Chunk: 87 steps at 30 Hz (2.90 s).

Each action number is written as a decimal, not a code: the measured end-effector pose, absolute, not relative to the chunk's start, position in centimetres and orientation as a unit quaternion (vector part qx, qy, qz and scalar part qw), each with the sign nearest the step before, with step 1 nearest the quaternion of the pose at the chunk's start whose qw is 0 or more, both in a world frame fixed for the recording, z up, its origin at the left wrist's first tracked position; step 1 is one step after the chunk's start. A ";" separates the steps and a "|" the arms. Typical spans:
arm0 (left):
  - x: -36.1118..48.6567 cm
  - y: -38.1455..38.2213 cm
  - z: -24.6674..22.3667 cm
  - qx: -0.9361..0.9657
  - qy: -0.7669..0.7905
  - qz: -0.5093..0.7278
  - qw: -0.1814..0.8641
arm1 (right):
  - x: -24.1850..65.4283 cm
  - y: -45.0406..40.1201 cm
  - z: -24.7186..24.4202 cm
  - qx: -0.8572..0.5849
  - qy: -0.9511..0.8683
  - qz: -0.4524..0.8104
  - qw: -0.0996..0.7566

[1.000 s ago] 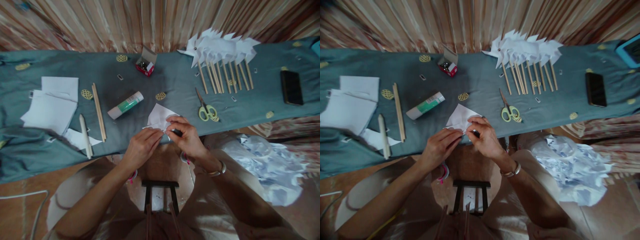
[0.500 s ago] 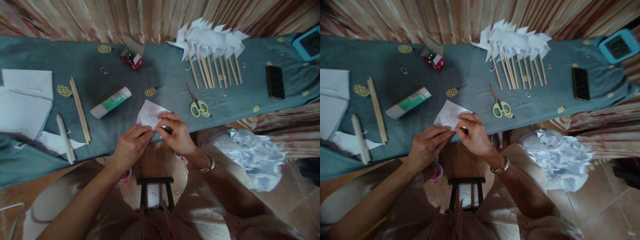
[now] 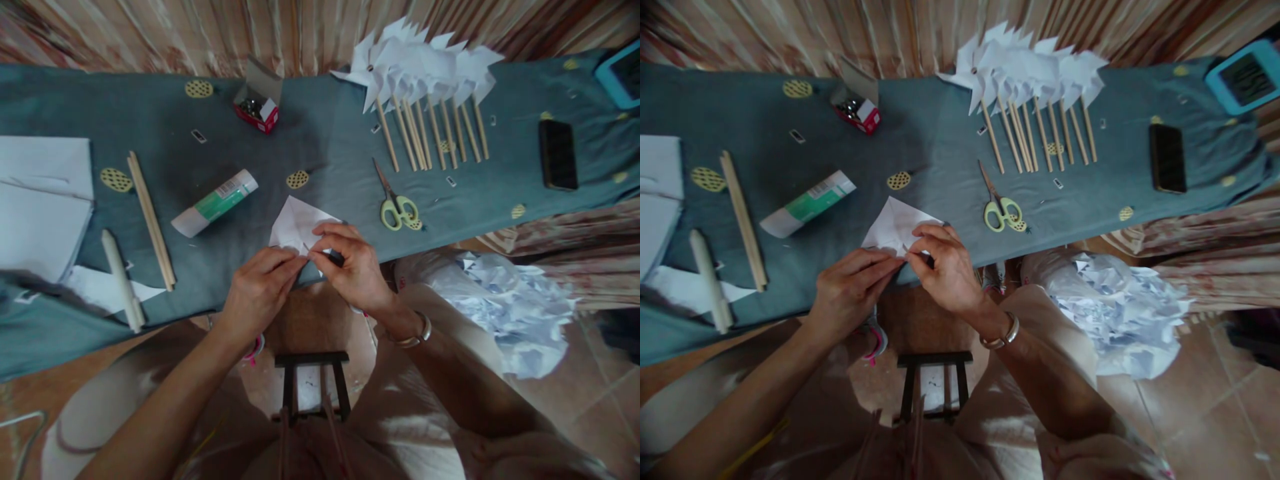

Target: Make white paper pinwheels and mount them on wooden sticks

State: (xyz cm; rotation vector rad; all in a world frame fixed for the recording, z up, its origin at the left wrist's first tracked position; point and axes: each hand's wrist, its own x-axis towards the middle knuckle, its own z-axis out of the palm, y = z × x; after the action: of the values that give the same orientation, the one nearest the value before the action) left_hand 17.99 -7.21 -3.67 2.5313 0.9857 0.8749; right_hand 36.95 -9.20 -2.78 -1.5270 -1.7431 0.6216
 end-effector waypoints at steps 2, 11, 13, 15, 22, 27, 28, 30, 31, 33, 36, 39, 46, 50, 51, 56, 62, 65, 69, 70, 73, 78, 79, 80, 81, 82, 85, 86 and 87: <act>18.0 -7.2 -3.6 0.878 0.344 0.302 0.143 | 37.0 -9.2 -2.7 -0.594 -0.676 0.241 0.364; 18.1 -6.9 -3.5 0.878 0.347 0.300 0.137 | 37.0 -9.4 -2.9 -0.595 -0.679 0.234 0.359; 18.2 -6.9 -3.4 0.878 0.350 0.298 0.135 | 37.0 -9.4 -3.0 -0.592 -0.682 0.230 0.363; 18.2 -6.9 -3.4 0.878 0.352 0.297 0.134 | 37.0 -9.4 -3.1 -0.587 -0.685 0.224 0.368; 18.2 -6.9 -3.6 0.878 0.357 0.288 0.135 | 36.8 -9.5 -3.2 -0.586 -0.688 0.222 0.366; 18.2 -6.9 -3.5 0.878 0.362 0.281 0.139 | 36.8 -9.6 -3.2 -0.588 -0.686 0.225 0.365; 18.2 -6.8 -3.5 0.877 0.363 0.281 0.142 | 36.8 -9.6 -3.2 -0.587 -0.687 0.224 0.364; 18.2 -6.8 -3.5 0.877 0.362 0.280 0.146 | 36.8 -9.6 -3.1 -0.587 -0.689 0.222 0.363; 18.2 -6.8 -3.5 0.877 0.362 0.281 0.145 | 36.8 -9.6 -3.1 -0.586 -0.690 0.220 0.363; 18.3 -6.8 -3.5 0.877 0.362 0.282 0.145 | 36.8 -9.6 -3.1 -0.584 -0.694 0.214 0.362; 18.3 -6.8 -3.5 0.873 0.360 0.285 0.163 | 36.8 -9.7 -3.0 -0.582 -0.704 0.204 0.352; 18.3 -6.8 -3.4 0.870 0.366 0.279 0.175 | 36.7 -9.8 -2.9 -0.582 -0.716 0.196 0.333; 18.4 -6.7 -3.2 0.875 0.365 0.276 0.159 | 36.7 -9.9 -3.1 -0.570 -0.741 0.165 0.314; 18.4 -6.7 -3.2 0.872 0.366 0.275 0.172 | 36.8 -9.9 -3.4 -0.566 -0.747 0.164 0.308; 18.4 -6.6 -3.2 0.871 0.370 0.272 0.177 | 36.8 -9.9 -3.4 -0.565 -0.748 0.164 0.308; 18.4 -6.6 -3.2 0.865 0.377 0.268 0.192 | 36.7 -9.8 -3.4 -0.570 -0.743 0.171 0.306; 18.5 -6.6 -3.3 0.864 0.376 0.276 0.188 | 36.7 -9.8 -3.3 -0.570 -0.742 0.173 0.307; 18.5 -6.7 -3.4 0.861 0.382 0.278 0.191 | 36.7 -9.8 -3.4 -0.570 -0.742 0.180 0.304; 18.5 -6.7 -3.5 0.861 0.381 0.285 0.178 | 36.7 -9.7 -3.4 -0.570 -0.745 0.177 0.298; 18.5 -6.7 -3.5 0.863 0.380 0.286 0.174 | 36.7 -9.7 -3.4 -0.569 -0.747 0.174 0.297; 18.5 -6.7 -3.5 0.864 0.378 0.284 0.172 | 36.6 -9.7 -3.4 -0.566 -0.752 0.166 0.293; 18.6 -6.6 -3.4 0.865 0.380 0.271 0.183 | 36.6 -9.6 -3.3 -0.565 -0.758 0.162 0.282; 18.6 -6.6 -3.4 0.865 0.380 0.270 0.183 | 36.6 -9.6 -3.3 -0.567 -0.758 0.162 0.278; 18.6 -6.6 -3.4 0.865 0.380 0.271 0.182 | 36.6 -9.6 -3.3 -0.569 -0.759 0.162 0.273; 18.6 -6.6 -3.4 0.865 0.380 0.272 0.181 | 36.5 -9.6 -3.2 -0.570 -0.760 0.161 0.267; 18.6 -6.6 -3.4 0.866 0.380 0.272 0.180 | 36.5 -9.6 -3.2 -0.570 -0.764 0.157 0.260; 18.6 -6.5 -3.3 0.868 0.374 0.276 0.178 | 36.3 -9.5 -3.2 -0.564 -0.780 0.123 0.243; 18.6 -6.6 -3.2 0.869 0.371 0.276 0.178 | 36.2 -9.5 -3.2 -0.562 -0.784 0.110 0.240; 18.6 -6.6 -3.1 0.870 0.369 0.275 0.178 | 36.1 -9.5 -3.3 -0.561 -0.786 0.100 0.238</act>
State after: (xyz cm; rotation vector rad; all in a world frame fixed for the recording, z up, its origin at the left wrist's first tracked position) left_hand 18.64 -6.58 -3.15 2.4606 1.0448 0.7794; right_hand 36.09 -9.47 -3.27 -1.5382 -2.1548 0.2732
